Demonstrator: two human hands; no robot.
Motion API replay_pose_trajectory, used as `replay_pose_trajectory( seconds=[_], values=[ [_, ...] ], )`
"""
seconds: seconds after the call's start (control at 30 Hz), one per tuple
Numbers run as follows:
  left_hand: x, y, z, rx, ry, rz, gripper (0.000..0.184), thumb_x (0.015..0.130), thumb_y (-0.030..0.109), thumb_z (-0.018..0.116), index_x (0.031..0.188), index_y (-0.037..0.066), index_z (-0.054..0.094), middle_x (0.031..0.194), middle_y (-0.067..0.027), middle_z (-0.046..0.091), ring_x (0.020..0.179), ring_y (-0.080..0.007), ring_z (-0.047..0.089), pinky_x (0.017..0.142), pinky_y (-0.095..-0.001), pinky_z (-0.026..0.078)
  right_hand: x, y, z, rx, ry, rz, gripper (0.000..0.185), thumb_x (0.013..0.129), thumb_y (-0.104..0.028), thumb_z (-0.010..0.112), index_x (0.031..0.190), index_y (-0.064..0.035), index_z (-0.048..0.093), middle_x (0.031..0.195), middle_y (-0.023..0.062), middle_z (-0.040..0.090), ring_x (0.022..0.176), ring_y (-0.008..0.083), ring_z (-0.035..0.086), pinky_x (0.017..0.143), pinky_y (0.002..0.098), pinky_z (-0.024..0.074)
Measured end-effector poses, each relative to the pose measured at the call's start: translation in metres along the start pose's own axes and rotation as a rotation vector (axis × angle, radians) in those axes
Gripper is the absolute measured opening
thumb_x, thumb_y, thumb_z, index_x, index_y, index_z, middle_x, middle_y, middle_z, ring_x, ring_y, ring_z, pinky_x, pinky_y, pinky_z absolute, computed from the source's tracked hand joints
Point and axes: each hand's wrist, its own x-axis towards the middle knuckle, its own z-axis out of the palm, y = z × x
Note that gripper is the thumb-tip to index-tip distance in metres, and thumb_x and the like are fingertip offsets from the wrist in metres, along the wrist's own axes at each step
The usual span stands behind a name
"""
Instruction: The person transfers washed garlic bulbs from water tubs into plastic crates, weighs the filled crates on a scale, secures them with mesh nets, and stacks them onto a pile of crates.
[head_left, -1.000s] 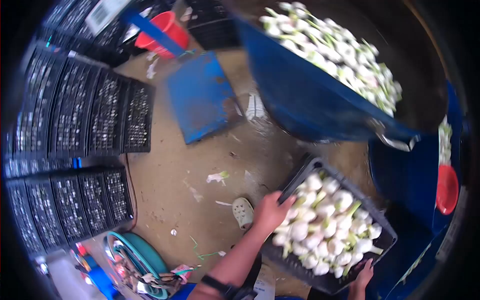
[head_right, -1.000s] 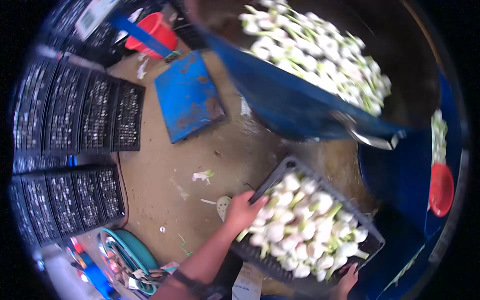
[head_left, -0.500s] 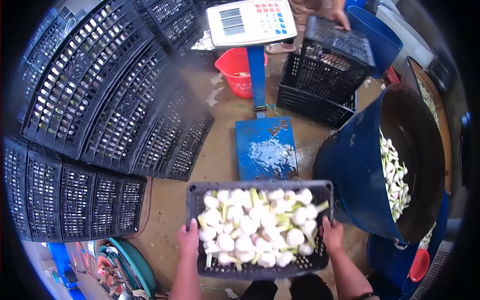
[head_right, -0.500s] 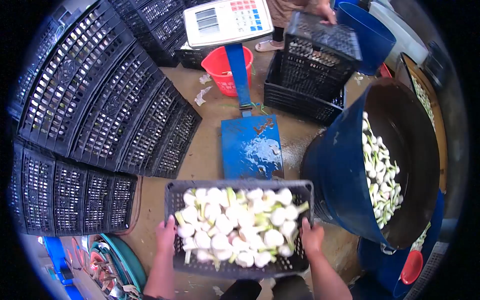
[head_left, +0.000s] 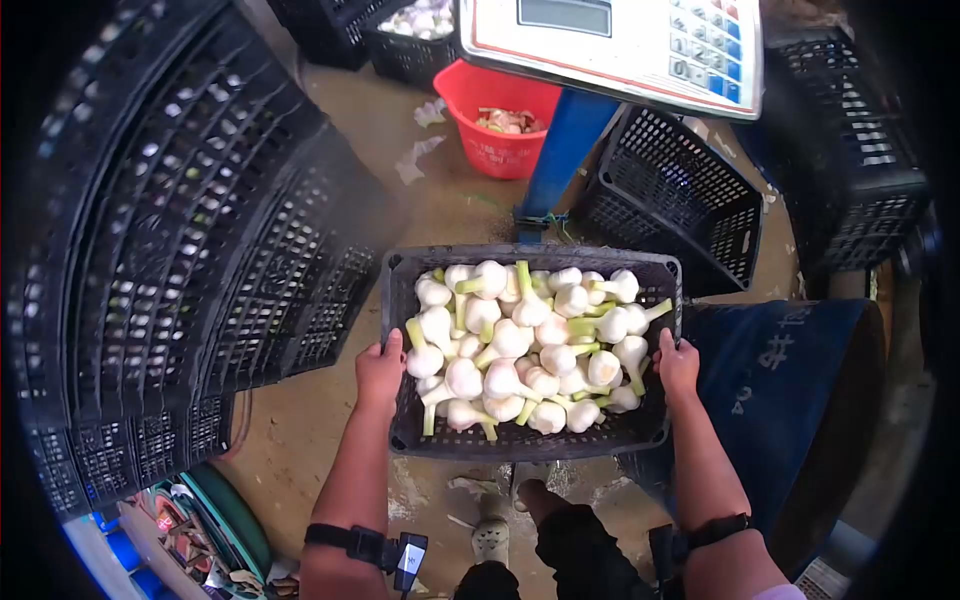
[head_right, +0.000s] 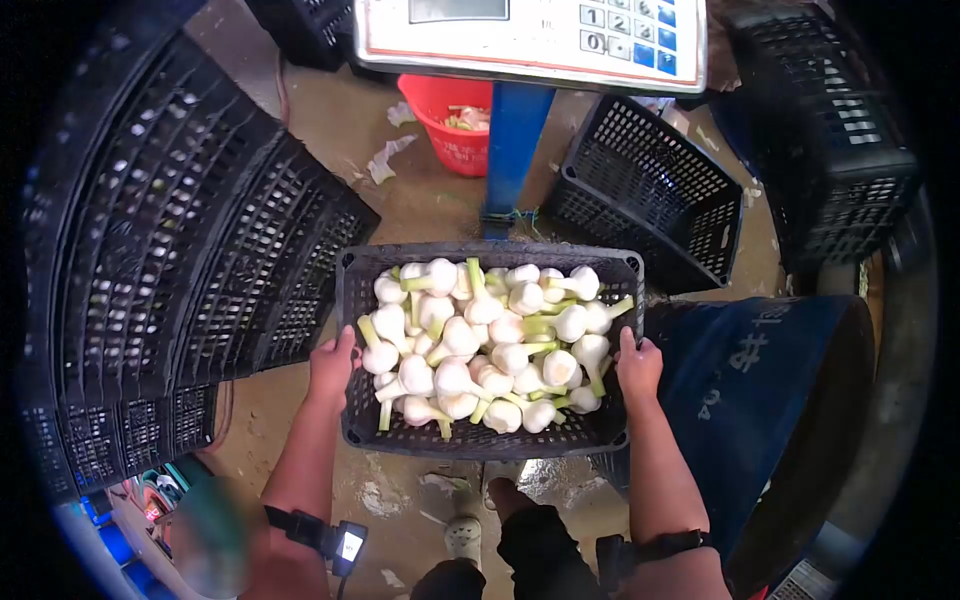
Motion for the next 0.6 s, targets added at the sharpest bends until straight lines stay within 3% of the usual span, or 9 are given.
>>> replay_pose_trajectory(
  seconds=[0.1, 0.2, 0.27, 0.3, 0.37, 0.47, 0.5, 0.57, 0.6],
  values=[
    [0.005, 0.002, 0.012, -0.009, -0.005, -0.046, 0.036, 0.088, 0.032, 0.055, 0.066, 0.003, 0.055, 0.059, -0.0018, 0.052, 0.054, -0.0102, 0.048, 0.054, -0.0257, 0.042, 0.011, 0.008, -0.002, 0.028, -0.077, 0.083, 0.031, 0.088, -0.029, 0.053, 0.071, -0.0031, 0.053, 0.057, 0.0015, 0.053, 0.046, 0.0085, 0.048, 0.044, 0.023, 0.0383],
    [-0.005, 0.001, 0.006, -0.031, -0.007, -0.08, 0.029, 0.084, 0.027, 0.06, 0.078, -0.001, 0.059, 0.078, -0.0094, 0.058, 0.073, -0.0173, 0.056, 0.07, -0.031, 0.046, 0.0, 0.001, -0.007, 0.017, -0.13, 0.079, 0.027, 0.084, -0.024, 0.058, 0.083, 0.0025, 0.054, 0.072, 0.0107, 0.059, 0.062, 0.0183, 0.057, 0.056, 0.0301, 0.0456],
    [-0.023, 0.003, 0.01, 0.562, 0.419, 0.566, 0.028, 0.078, 0.02, 0.064, 0.094, -0.003, 0.059, 0.103, -0.0171, 0.055, 0.097, -0.0285, 0.052, 0.086, -0.0374, 0.041, -0.015, -0.012, -0.001, -0.492, 0.347, -0.465, 0.035, 0.078, -0.014, 0.061, 0.105, 0.0049, 0.05, 0.1, 0.0198, 0.056, 0.089, 0.0296, 0.056, 0.079, 0.0376, 0.0444],
    [-0.037, 0.011, 0.013, 0.563, 0.403, 0.567, 0.028, 0.078, 0.02, 0.064, 0.094, -0.003, 0.059, 0.103, -0.0171, 0.055, 0.097, -0.0285, 0.052, 0.086, -0.0374, 0.041, -0.024, -0.031, -0.007, -0.446, 0.256, -0.445, 0.051, 0.072, -0.006, 0.061, 0.119, 0.004, 0.043, 0.116, 0.0248, 0.046, 0.105, 0.0379, 0.046, 0.093, 0.0422, 0.0356],
    [-0.072, 0.029, 0.024, 0.558, 0.354, 0.681, 0.035, 0.072, 0.014, 0.067, 0.103, -0.001, 0.058, 0.117, -0.0196, 0.047, 0.108, -0.0354, 0.044, 0.093, -0.0419, 0.035, -0.035, -0.055, -0.004, -0.441, 0.285, -0.623, 0.047, 0.072, -0.001, 0.059, 0.117, 0.0, 0.046, 0.106, 0.016, 0.052, 0.088, 0.0282, 0.052, 0.081, 0.0373, 0.0428],
    [-0.1, 0.022, 0.042, 0.43, 0.126, 0.795, 0.032, 0.072, 0.012, 0.066, 0.101, 0.001, 0.06, 0.114, -0.0174, 0.05, 0.105, -0.0342, 0.046, 0.091, -0.0425, 0.036, -0.054, -0.074, 0.007, -0.373, -0.123, -0.683, 0.044, 0.068, 0.001, 0.061, 0.111, -0.0033, 0.053, 0.099, 0.0128, 0.056, 0.084, 0.0282, 0.055, 0.076, 0.0383, 0.0453],
    [-0.109, 0.021, 0.048, 0.47, 0.089, 0.779, 0.032, 0.07, 0.01, 0.067, 0.1, 0.001, 0.06, 0.113, -0.0167, 0.05, 0.104, -0.0329, 0.047, 0.09, -0.0428, 0.037, -0.063, -0.087, 0.01, -0.504, -0.22, -0.812, 0.044, 0.07, -0.006, 0.061, 0.113, -0.0069, 0.052, 0.103, 0.0133, 0.056, 0.088, 0.0283, 0.055, 0.077, 0.0386, 0.0455],
    [-0.119, 0.011, 0.055, 0.47, 0.01, 0.751, 0.032, 0.071, 0.002, 0.066, 0.101, 0.001, 0.058, 0.114, -0.015, 0.048, 0.104, -0.0284, 0.049, 0.087, -0.0355, 0.042, -0.074, -0.103, 0.024, -0.797, -0.511, -0.732, 0.044, 0.073, -0.016, 0.062, 0.116, -0.0125, 0.052, 0.104, 0.0138, 0.055, 0.093, 0.0305, 0.054, 0.078, 0.0396, 0.0457],
    [-0.123, 0.006, 0.058, 0.47, 0.011, 0.755, 0.032, 0.071, 0.002, 0.066, 0.101, 0.001, 0.058, 0.114, -0.015, 0.048, 0.104, -0.0284, 0.049, 0.087, -0.0355, 0.042, -0.077, -0.1, 0.031, -0.795, -0.508, -0.733, 0.044, 0.073, -0.016, 0.062, 0.116, -0.0125, 0.052, 0.104, 0.0138, 0.055, 0.093, 0.0305, 0.054, 0.078, 0.0396, 0.0457]
  ],
)
